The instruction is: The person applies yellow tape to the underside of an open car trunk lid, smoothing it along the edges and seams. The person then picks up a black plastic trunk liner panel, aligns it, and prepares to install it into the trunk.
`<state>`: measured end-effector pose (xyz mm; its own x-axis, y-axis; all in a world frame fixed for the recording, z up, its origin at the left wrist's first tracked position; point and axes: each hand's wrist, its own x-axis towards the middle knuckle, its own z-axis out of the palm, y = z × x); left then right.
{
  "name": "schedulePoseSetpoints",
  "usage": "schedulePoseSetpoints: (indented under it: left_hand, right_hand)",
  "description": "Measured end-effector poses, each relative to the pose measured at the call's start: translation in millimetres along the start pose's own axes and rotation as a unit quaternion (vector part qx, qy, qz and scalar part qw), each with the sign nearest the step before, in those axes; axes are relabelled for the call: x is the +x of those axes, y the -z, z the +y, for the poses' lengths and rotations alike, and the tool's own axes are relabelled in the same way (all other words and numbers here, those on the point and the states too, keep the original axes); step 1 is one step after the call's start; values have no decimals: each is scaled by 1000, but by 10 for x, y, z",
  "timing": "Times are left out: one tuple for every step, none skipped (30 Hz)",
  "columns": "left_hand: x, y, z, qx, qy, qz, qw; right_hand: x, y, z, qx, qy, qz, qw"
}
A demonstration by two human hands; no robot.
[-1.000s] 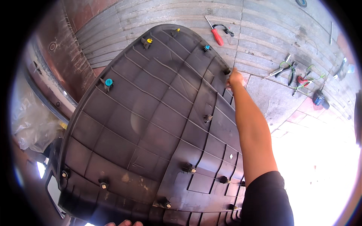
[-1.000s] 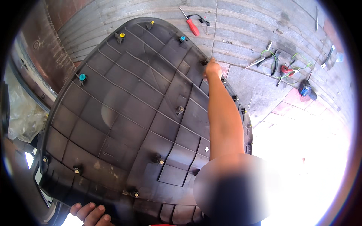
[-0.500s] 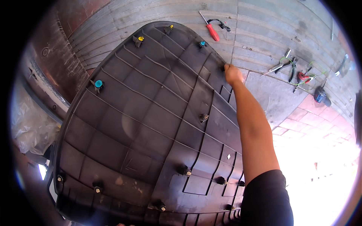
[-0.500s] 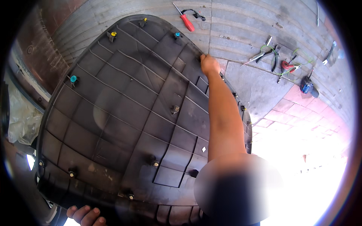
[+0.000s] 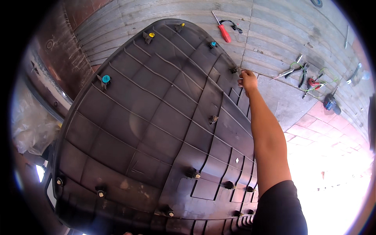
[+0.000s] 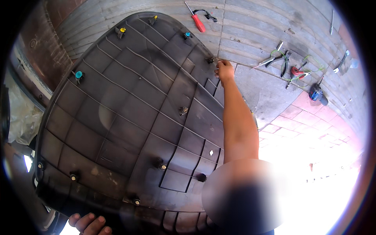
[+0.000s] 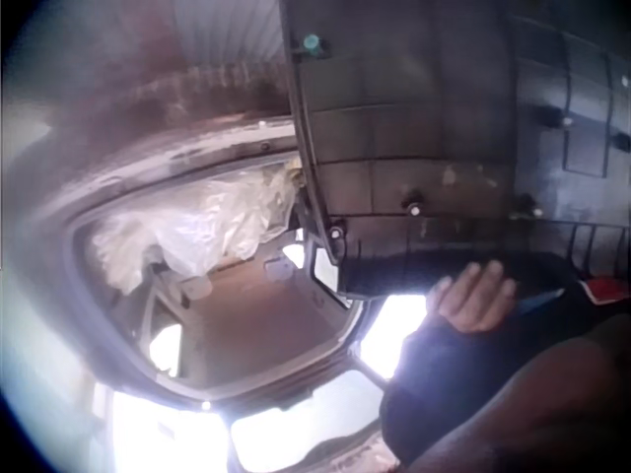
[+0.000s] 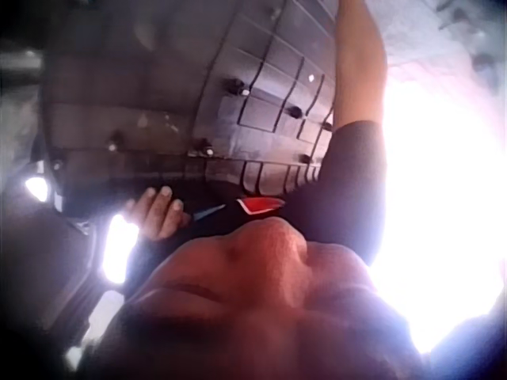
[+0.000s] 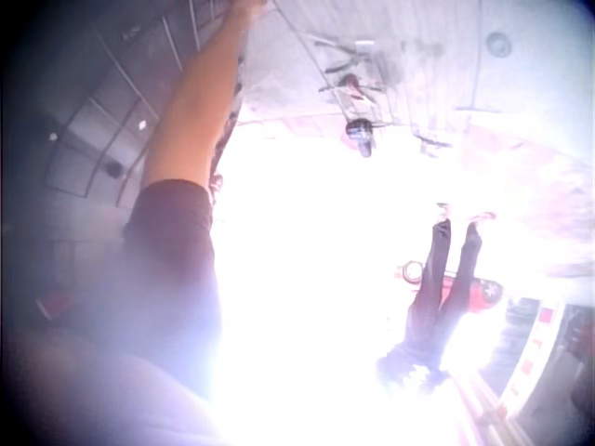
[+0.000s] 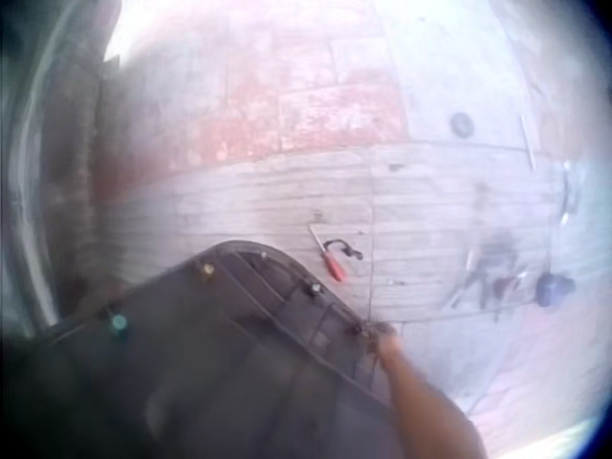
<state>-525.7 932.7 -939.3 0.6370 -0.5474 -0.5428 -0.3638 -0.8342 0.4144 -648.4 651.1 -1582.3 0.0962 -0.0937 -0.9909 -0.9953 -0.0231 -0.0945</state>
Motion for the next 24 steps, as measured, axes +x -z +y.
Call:
schedulePoseSetpoints:
  left_hand:
    - [0, -6, 3, 3, -4, 4, 1000]
    - [6, -8, 3, 5, -9, 7, 1000]
    - [14, -12, 9, 6, -13, 9, 1000]
    - [29, 4, 17, 11, -13, -11, 1000]
    - [54, 49, 26, 14, -13, -32, 999]
    - [77, 96, 24, 19, -14, -50, 998]
    - [113, 164, 46, 17, 0, -89, 996]
    - [169, 249, 78, 15, 14, -127, 992]
    - [223, 327, 112, 14, 29, -165, 986]
    - [272, 376, 120, 6, 39, -188, 981]
    - [318, 415, 120, -2, 49, -211, 976]
    - [358, 445, 124, -9, 57, -235, 970]
    - [375, 459, 123, -14, 58, -241, 969]
    - [383, 467, 125, -19, 60, -246, 967]
    - [381, 470, 142, -21, 64, -250, 966]
    - [380, 470, 132, -23, 62, -250, 966]
    - [372, 470, 124, -25, 61, -250, 966]
    - [369, 468, 116, -27, 60, -250, 966]
    - [363, 468, 100, -29, 52, -247, 967]
    - [353, 469, 82, -31, 44, -244, 968]
    - [337, 457, 69, -33, 36, -238, 970]
    - [359, 471, 73, -38, 43, -257, 965]
    - [407, 509, 86, -44, 49, -276, 959]
    - [442, 533, 81, -46, 54, -296, 952]
  right_hand:
    - [9, 0, 17, -25, 35, -17, 999]
    - [24, 3, 35, -49, 68, -33, 996]
    - [34, -8, 13, -88, 84, -35, 992]
    - [61, -34, -14, -127, 98, -37, 986]
    - [74, -37, -26, -166, 111, -38, 979]
    - [60, -20, -97, -214, 127, -34, 968]
    - [30, -2, -174, -262, 140, -31, 954]
    - [6, 19, -228, -310, 152, -27, 938]
    - [5, 21, -270, -344, 175, -26, 922]
    - [20, 29, -297, -380, 197, -25, 904]
    - [34, 36, -317, -415, 217, -23, 883]
    - [35, 42, -334, -390, 200, -41, 898]
    - [34, 43, -349, -365, 183, -58, 911]
    - [44, 51, -354, -340, 167, -76, 922]
    - [105, 56, -329, -237, 123, -93, 959]
    - [158, 87, -252, -132, 74, -107, 983]
    - [207, 111, -176, -25, 25, -120, 992]
    - [194, 114, -142, -38, 35, -121, 991]
    - [169, 119, -100, -51, 45, -122, 990]
    - [147, 117, -63, -65, 56, -123, 989]
    - [118, 109, -57, -69, 63, -116, 989]
    - [85, 78, -55, -74, 70, -109, 989]
    - [68, 56, -55, -79, 78, -102, 989]
    - [97, 27, -25, -106, 86, -79, 987]
